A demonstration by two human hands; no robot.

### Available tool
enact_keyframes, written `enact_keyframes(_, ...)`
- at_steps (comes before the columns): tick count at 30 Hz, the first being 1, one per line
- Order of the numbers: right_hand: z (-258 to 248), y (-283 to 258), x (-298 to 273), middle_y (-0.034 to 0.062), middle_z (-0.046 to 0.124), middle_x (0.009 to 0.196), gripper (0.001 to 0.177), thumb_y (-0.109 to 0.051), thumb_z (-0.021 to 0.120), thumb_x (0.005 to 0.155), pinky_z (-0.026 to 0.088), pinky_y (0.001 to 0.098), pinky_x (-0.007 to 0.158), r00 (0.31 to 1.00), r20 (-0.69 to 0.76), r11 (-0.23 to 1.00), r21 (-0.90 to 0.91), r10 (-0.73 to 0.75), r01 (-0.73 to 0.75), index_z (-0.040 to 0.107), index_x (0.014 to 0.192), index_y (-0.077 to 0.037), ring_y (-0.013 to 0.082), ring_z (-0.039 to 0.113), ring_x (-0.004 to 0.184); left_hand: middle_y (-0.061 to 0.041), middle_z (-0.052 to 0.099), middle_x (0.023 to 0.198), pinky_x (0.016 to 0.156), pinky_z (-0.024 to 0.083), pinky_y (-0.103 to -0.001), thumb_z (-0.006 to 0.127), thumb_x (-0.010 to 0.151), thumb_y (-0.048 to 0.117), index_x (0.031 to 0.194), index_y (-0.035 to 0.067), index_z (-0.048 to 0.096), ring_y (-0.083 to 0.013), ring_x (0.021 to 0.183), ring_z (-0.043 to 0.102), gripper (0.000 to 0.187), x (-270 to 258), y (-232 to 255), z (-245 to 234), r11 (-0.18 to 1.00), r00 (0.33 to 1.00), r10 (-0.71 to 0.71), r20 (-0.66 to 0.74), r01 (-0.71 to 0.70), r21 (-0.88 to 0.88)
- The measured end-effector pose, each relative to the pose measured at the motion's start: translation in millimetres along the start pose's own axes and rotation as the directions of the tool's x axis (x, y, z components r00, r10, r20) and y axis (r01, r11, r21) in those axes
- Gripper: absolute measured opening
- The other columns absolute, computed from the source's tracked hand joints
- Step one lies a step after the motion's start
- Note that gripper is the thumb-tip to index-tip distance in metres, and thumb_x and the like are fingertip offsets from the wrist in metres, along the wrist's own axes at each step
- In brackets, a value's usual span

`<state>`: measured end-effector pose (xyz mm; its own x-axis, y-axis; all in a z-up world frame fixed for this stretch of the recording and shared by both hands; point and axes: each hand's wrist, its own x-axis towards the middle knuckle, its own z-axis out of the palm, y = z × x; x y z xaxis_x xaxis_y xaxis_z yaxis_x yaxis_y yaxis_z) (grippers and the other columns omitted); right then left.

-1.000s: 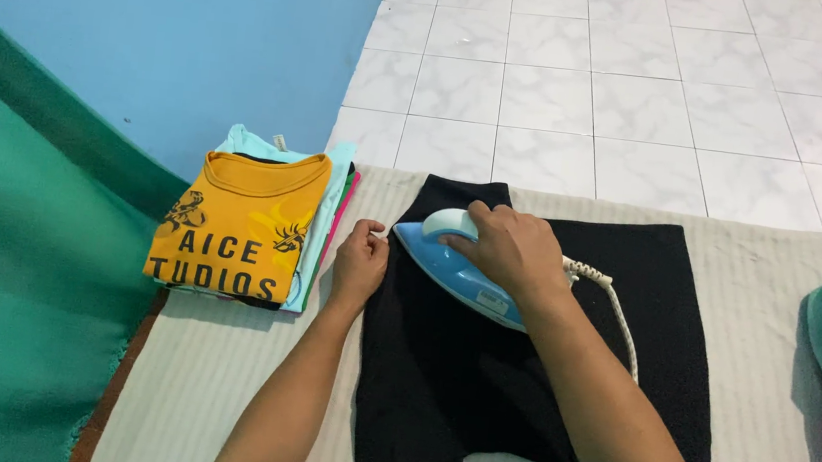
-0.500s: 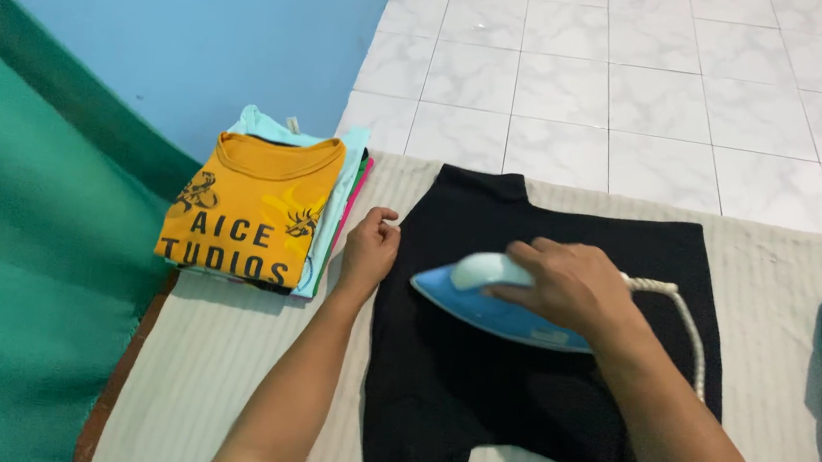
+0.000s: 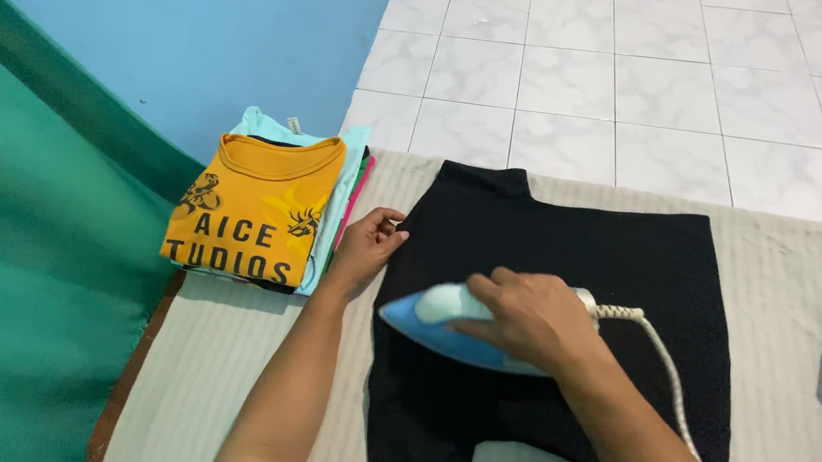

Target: The person irons a black t-shirt on a flat surface using a steam iron.

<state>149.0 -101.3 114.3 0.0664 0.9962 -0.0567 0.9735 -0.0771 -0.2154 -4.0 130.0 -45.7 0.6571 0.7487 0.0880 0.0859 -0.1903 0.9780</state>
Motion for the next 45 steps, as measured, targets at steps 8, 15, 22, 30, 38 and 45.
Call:
enact_keyframes(8,6.2,-14.6,-18.9,0.0090,0.070,0.076,0.050,-0.059,0.073,0.083,0.055,0.0388,0.052,0.998,-0.062,1.000,-0.022,-0.010,0.008,0.071,0.100,-0.013,0.0234,0.069,0.061,0.002,0.063,0.077,0.063,0.048,-0.023,0.074,0.092,0.017,0.116,0.007,0.071,-0.0056,0.067,0.056,0.026,-7.4,31.9,0.6,0.971,0.999,-0.039,-0.026,0.044,0.235)
enact_keyframes(15,9.1,-5.8,-22.4,0.0109,0.070,0.084,0.058,-0.058,0.074,0.082,0.056,0.0403,0.050,0.996,0.032,0.997,0.021,-0.079,0.078,0.071,0.117,-0.012,0.0248,0.069,0.060,0.002,0.062,0.079,0.064,0.048,-0.025,0.073,0.093,0.017,0.115,0.008,0.071,-0.0064,0.068,0.054,0.024,-7.7,26.5,1.1,0.978,0.999,-0.030,-0.033,0.036,0.203)
enact_keyframes(22,9.1,19.1,-64.2,0.0068,0.072,0.080,0.057,-0.057,0.075,0.074,0.057,0.0375,0.050,0.999,0.022,0.999,-0.013,-0.037,0.037,0.073,0.115,-0.017,0.0206,0.071,0.062,0.001,0.062,0.078,0.063,0.048,-0.025,0.072,0.093,0.018,0.115,0.008,0.071,-0.0067,0.067,0.055,0.024,-8.7,33.0,-2.3,0.973,0.998,-0.056,-0.027,0.061,0.221)
enact_keyframes(30,9.6,-29.9,-40.9,0.0093,0.068,0.078,0.053,-0.055,0.076,0.082,0.055,0.0394,0.051,0.990,-0.082,0.994,-0.002,-0.112,0.112,0.072,0.112,-0.011,0.0251,0.068,0.060,0.004,0.063,0.079,0.064,0.049,-0.024,0.072,0.093,0.020,0.114,0.010,0.071,-0.0052,0.066,0.055,0.024,-13.6,52.6,1.5,0.946,0.994,-0.106,-0.038,0.113,0.303)
enact_keyframes(38,7.2,5.2,-61.8,0.0093,0.067,0.080,0.055,-0.051,0.077,0.081,0.055,0.0382,0.047,0.989,0.079,0.992,0.027,-0.122,0.120,0.071,0.118,-0.011,0.0242,0.067,0.062,0.003,0.063,0.080,0.065,0.049,-0.024,0.072,0.094,0.019,0.115,0.009,0.071,-0.0059,0.067,0.055,0.024,-8.1,29.9,-0.5,0.970,0.998,-0.059,-0.022,0.063,0.236)
enact_keyframes(45,2.1,19.6,-77.3,0.0091,0.071,0.078,0.053,-0.050,0.081,0.071,0.057,0.0385,0.046,0.999,-0.032,0.999,-0.015,-0.042,0.041,0.075,0.109,-0.014,0.0239,0.070,0.061,0.002,0.065,0.079,0.065,0.050,-0.025,0.071,0.094,0.020,0.115,0.009,0.071,-0.0065,0.067,0.058,0.024,-5.3,23.7,-1.1,0.967,1.000,-0.009,-0.010,0.011,0.253)
